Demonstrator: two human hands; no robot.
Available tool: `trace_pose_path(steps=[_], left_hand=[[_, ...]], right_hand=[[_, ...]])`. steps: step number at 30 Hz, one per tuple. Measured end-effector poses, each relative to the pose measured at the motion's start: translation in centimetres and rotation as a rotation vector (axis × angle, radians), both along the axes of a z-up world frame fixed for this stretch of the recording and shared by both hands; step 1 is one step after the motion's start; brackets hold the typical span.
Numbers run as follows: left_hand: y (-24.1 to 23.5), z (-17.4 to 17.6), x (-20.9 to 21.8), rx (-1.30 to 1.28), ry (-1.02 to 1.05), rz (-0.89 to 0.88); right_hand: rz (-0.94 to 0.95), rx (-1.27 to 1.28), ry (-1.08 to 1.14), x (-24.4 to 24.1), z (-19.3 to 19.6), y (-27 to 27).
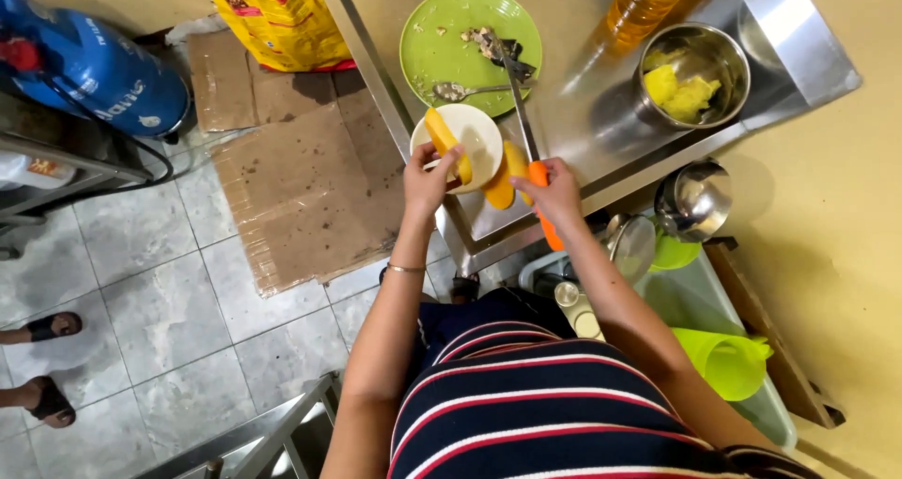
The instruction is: Peeling a mango with a knife and slicing the fruit into a bowl
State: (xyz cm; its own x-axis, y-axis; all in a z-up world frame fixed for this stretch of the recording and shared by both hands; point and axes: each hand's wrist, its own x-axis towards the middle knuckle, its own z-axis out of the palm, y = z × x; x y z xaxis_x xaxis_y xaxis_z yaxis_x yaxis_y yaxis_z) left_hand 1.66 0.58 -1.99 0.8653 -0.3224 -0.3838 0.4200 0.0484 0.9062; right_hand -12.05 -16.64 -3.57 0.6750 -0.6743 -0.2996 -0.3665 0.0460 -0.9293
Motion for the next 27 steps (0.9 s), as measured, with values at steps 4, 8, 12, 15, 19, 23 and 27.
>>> trace_pose_path(steps=[4,8,12,15,19,23,27], left_hand=[[0.0,-0.5,0.1,-0.025,0.018,0.038],[0.0,-0.4,-0.2,-0.027,0.023,0.026],[-0.1,-0.9,-0.2,-0.037,0.020,0.015],[0.3,-0.5,-0.5,-0.044,0.027,0.003],[1.0,-0.3,-0.5,-0.061,0.028,-0.007],[2.3,-1.9,-0.3,-0.147,-0.121,-0.205],[3.3,6.6,-1.4,-0.277,-0.407,-0.606]], right_hand=[[-0.029,-0.279,0.257,0.7,-4.1,0.7],[-0.043,-0.276,0.344,1.2,-2.5,1.9],[0.033,-0.272,0.285,1.3,-4.1,1.8],[-0.009,-0.145,0.186,0.9,-3.9,2.0],[-0.020,-0.069,0.112,-0.1,-3.0,1.6],[-0.009,0.154,-0.121,-0.9,0.6,1.9],[0.155,0.440,-0.353,0.1,8.5,2.6]])
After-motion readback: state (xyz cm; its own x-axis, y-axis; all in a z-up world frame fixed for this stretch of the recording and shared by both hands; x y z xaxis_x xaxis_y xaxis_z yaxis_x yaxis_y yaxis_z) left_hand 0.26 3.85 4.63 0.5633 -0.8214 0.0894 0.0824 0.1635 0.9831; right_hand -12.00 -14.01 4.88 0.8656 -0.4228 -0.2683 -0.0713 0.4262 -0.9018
